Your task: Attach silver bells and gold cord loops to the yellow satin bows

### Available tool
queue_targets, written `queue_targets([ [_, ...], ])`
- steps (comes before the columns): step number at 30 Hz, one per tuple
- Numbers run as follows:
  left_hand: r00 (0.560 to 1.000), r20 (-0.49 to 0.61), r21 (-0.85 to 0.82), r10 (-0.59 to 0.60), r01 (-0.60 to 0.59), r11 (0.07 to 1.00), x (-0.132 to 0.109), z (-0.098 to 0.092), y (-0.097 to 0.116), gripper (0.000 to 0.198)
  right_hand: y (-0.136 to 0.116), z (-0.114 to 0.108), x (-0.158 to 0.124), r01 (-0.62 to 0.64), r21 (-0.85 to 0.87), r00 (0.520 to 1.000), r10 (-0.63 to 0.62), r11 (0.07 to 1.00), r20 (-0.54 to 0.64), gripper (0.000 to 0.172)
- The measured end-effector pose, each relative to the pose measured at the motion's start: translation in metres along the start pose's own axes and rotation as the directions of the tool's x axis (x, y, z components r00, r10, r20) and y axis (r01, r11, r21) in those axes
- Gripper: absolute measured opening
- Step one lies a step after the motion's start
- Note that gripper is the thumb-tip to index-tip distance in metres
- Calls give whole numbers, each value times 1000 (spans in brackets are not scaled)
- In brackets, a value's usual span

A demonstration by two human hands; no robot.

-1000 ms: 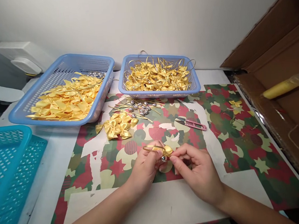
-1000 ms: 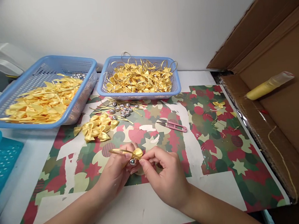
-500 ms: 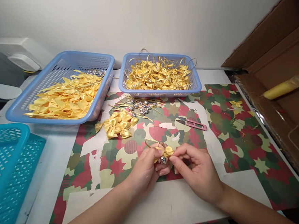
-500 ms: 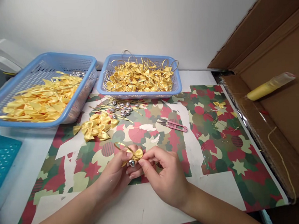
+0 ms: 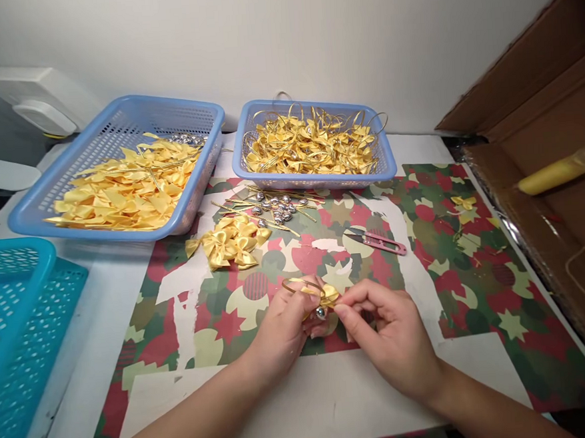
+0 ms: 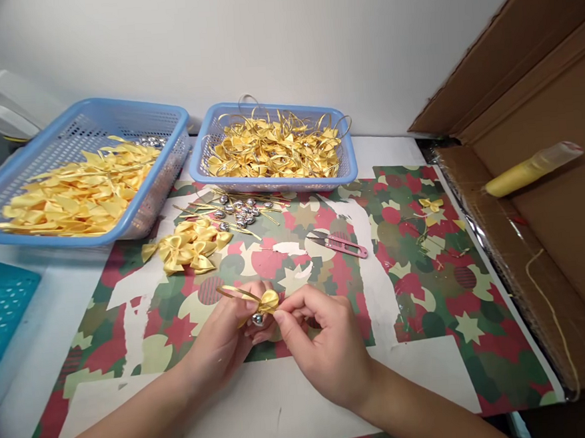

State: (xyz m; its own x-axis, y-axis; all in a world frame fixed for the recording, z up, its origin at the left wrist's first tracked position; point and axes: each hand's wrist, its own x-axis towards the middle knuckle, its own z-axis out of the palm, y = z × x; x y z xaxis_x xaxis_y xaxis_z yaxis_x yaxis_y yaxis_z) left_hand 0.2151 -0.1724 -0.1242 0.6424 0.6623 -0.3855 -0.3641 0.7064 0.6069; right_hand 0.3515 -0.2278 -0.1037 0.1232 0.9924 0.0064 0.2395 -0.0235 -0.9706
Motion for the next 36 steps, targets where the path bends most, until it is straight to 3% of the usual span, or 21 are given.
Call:
queue_targets([
  [9, 986, 55, 191, 158, -166, 968, -1, -6, -3, 27, 1, -1, 0, -7, 18, 1000, 6, 1000, 23, 12],
  [22, 997, 69, 104, 46, -53, 993, -1, -3, 2, 24, 6, 1, -2, -61, 136, 997, 53, 989, 65, 10],
  [36, 999, 9, 60, -46, 46, 997, 1, 0, 0, 20, 11, 5, -3, -172, 230, 984, 156, 958, 83, 14],
])
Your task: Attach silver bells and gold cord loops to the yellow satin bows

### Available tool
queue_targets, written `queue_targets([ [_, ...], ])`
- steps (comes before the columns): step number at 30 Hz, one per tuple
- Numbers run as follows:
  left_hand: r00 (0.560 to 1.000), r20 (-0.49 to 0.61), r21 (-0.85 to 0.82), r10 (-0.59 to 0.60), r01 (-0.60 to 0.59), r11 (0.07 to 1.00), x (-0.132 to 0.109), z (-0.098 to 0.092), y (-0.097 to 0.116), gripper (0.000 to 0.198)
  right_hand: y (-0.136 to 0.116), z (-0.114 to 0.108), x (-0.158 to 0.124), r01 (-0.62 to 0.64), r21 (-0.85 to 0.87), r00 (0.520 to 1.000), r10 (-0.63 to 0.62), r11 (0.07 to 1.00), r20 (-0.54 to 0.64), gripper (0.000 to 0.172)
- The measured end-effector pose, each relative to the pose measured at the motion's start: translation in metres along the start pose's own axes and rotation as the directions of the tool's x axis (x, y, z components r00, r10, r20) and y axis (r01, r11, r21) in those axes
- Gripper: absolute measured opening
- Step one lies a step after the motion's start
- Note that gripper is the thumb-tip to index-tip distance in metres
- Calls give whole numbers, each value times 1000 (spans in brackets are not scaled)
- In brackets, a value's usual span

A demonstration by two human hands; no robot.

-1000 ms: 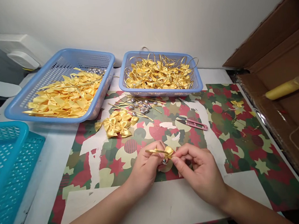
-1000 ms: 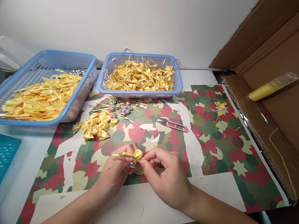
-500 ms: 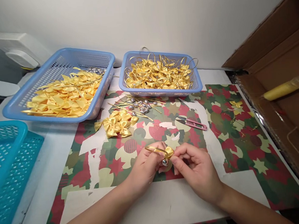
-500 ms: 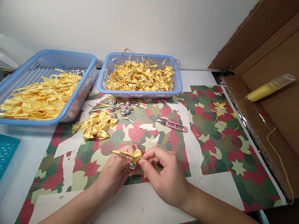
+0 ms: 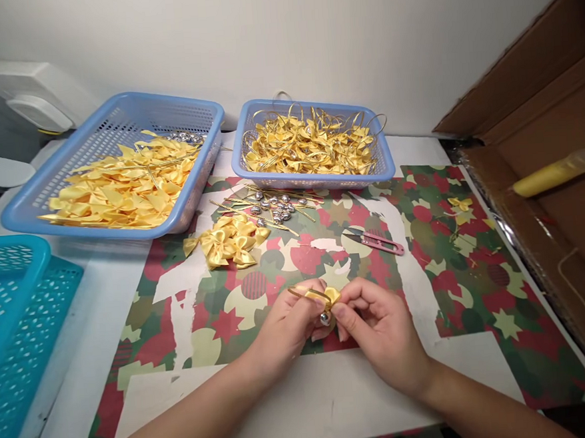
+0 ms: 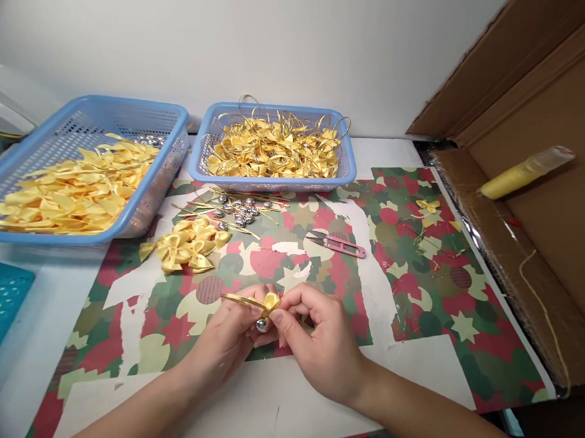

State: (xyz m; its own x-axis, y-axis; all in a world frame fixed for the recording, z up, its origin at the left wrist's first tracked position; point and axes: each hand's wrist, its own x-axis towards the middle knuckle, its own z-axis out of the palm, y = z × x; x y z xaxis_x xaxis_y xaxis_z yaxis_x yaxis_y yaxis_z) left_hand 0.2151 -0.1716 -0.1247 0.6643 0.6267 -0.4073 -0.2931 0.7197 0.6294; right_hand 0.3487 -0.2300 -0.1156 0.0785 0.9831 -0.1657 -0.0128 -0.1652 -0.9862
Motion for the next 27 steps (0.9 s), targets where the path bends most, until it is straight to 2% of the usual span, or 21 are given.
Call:
queue_targets([
  [5, 996, -35, -147, -86, 80, 986, -1, 1, 3, 18, 1, -2, 1, -29, 21, 999, 29, 999, 19, 15],
  [11, 989, 26, -207, -144, 147, 967, -1, -3, 2, 16, 0, -4, 4, -27, 25, 999, 25, 999, 45, 14],
  [19, 997, -3, -116, -73, 72, 991, 0, -2, 4, 21, -3, -4, 4, 4, -74, 1000, -4, 997, 10, 15],
  [23, 1000, -11, -33, -21, 21, 999, -1, 1, 5, 21, -4, -3, 2, 11, -59, 1000, -11, 998, 11, 16],
  [27, 999, -7, -27, -34, 34, 999, -1, 3, 5, 20, -3, -3, 0, 0, -28, 1000, 1, 1000, 23, 15],
])
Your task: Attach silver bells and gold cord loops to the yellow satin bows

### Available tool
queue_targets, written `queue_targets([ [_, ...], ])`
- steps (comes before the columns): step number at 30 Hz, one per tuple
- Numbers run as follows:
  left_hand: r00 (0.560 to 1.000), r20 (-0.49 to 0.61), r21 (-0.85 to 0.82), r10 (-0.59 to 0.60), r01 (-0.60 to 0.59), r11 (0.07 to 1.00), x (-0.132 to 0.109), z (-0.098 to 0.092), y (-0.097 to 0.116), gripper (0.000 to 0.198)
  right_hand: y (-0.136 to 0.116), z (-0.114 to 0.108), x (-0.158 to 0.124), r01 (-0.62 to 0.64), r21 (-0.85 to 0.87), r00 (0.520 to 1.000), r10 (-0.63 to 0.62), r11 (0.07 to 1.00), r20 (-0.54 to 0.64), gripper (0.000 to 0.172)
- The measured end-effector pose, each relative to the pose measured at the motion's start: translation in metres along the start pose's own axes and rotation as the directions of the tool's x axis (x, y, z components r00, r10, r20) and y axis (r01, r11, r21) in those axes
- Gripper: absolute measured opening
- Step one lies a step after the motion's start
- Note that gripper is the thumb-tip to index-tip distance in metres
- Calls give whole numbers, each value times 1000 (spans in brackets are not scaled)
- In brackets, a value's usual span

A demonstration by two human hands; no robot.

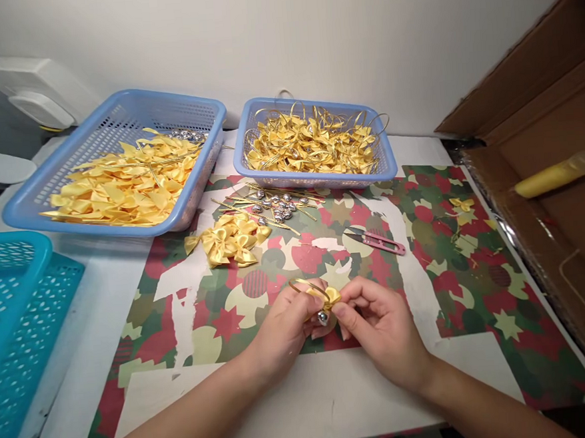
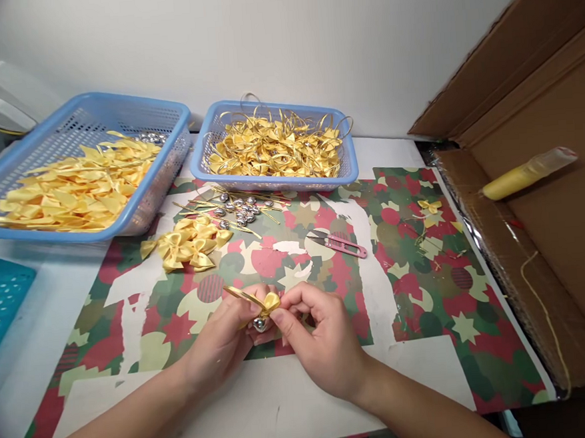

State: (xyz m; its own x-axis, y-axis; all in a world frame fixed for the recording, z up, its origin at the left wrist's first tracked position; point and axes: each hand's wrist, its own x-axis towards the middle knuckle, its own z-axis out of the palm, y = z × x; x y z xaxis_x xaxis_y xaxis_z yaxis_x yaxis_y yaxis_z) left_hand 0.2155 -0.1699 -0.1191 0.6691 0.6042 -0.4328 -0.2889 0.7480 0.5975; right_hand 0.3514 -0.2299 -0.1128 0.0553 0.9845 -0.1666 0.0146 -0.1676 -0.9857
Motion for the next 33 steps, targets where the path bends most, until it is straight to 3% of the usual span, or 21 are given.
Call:
queue_targets([
  [11, 980, 87, -151, -180, 192, 970, -3, -9, 2, 13, 4, -6, 8, 9, -9, 997, -9, 1000, 80, 16],
  [18, 953, 107, -150, -284, 298, 943, -3, -9, 9, 11, 7, -11, 10, 172, -215, 985, -162, 961, 62, 12],
  [24, 947, 130, -147, -293, 311, 939, -4, -10, 8, 14, 5, -11, 13, 351, -252, 936, -344, 902, 69, 12],
  [33, 913, 214, -201, -347, 389, 899, -3, -11, 10, 11, 10, -11, 15, 393, -230, 919, -386, 890, 77, 13],
])
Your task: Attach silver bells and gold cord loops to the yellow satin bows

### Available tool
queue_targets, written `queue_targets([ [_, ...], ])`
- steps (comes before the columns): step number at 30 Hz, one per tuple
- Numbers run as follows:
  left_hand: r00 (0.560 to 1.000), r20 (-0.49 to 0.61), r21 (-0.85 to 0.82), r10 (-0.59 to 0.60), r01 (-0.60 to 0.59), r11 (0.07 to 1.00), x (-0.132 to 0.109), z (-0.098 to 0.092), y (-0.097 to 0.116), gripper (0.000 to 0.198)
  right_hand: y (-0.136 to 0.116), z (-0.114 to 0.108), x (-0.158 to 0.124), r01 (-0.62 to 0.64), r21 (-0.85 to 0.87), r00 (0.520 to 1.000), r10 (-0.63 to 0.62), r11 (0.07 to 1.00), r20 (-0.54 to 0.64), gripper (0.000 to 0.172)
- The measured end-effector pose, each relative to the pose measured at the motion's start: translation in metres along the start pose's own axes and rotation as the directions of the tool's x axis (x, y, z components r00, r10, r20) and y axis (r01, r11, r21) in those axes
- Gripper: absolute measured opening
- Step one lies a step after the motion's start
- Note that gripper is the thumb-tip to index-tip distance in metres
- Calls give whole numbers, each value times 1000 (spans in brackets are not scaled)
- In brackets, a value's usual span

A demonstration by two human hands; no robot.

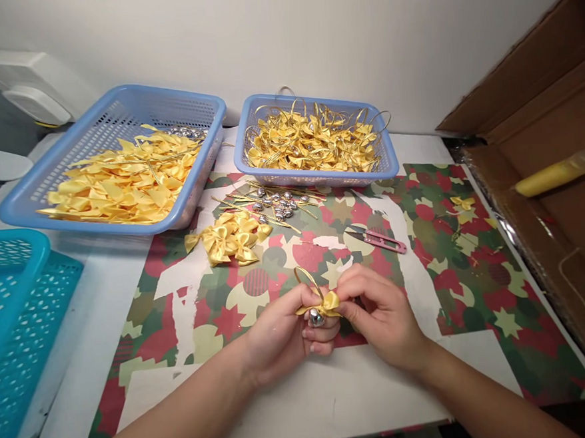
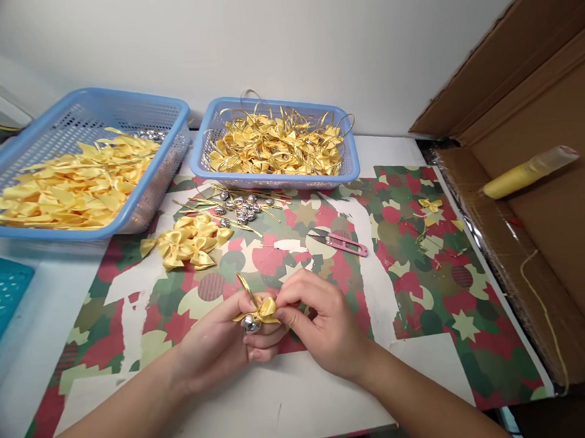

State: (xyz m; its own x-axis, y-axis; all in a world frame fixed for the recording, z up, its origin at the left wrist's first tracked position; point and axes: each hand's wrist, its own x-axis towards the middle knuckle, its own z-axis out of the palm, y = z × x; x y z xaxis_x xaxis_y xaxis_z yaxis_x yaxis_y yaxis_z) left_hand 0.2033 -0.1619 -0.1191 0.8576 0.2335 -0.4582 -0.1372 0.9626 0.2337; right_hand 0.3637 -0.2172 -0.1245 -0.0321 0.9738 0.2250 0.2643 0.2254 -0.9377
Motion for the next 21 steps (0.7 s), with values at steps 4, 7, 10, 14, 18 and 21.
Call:
queue_targets([
  [4, 999, 26, -26, -43, 44, 999, 0, -1, 0, 11, 4, 0, 0, 20, 1, 1000, -20, 1000, 12, 12],
  [7, 998, 31, -29, -60, 61, 998, -1, -1, 0, 11, 6, -1, 0, 51, 0, 999, -51, 999, 15, 12],
  [10, 997, 29, -32, -75, 76, 997, -1, -1, 0, 12, 8, -1, 1, 93, -2, 996, -93, 996, 15, 13],
  [14, 996, 29, -28, -90, 91, 996, -1, -2, -1, 13, 9, -2, 1, 145, -29, 989, -145, 989, 29, 13],
  [18, 993, 39, -20, -109, 110, 994, -1, -2, -1, 14, 9, -4, 0, 226, -37, 973, -224, 974, 49, 16],
  [21, 992, 48, -6, -119, 120, 993, -1, -2, -1, 17, 9, -5, 0, 274, -32, 960, -271, 961, 73, 20],
])
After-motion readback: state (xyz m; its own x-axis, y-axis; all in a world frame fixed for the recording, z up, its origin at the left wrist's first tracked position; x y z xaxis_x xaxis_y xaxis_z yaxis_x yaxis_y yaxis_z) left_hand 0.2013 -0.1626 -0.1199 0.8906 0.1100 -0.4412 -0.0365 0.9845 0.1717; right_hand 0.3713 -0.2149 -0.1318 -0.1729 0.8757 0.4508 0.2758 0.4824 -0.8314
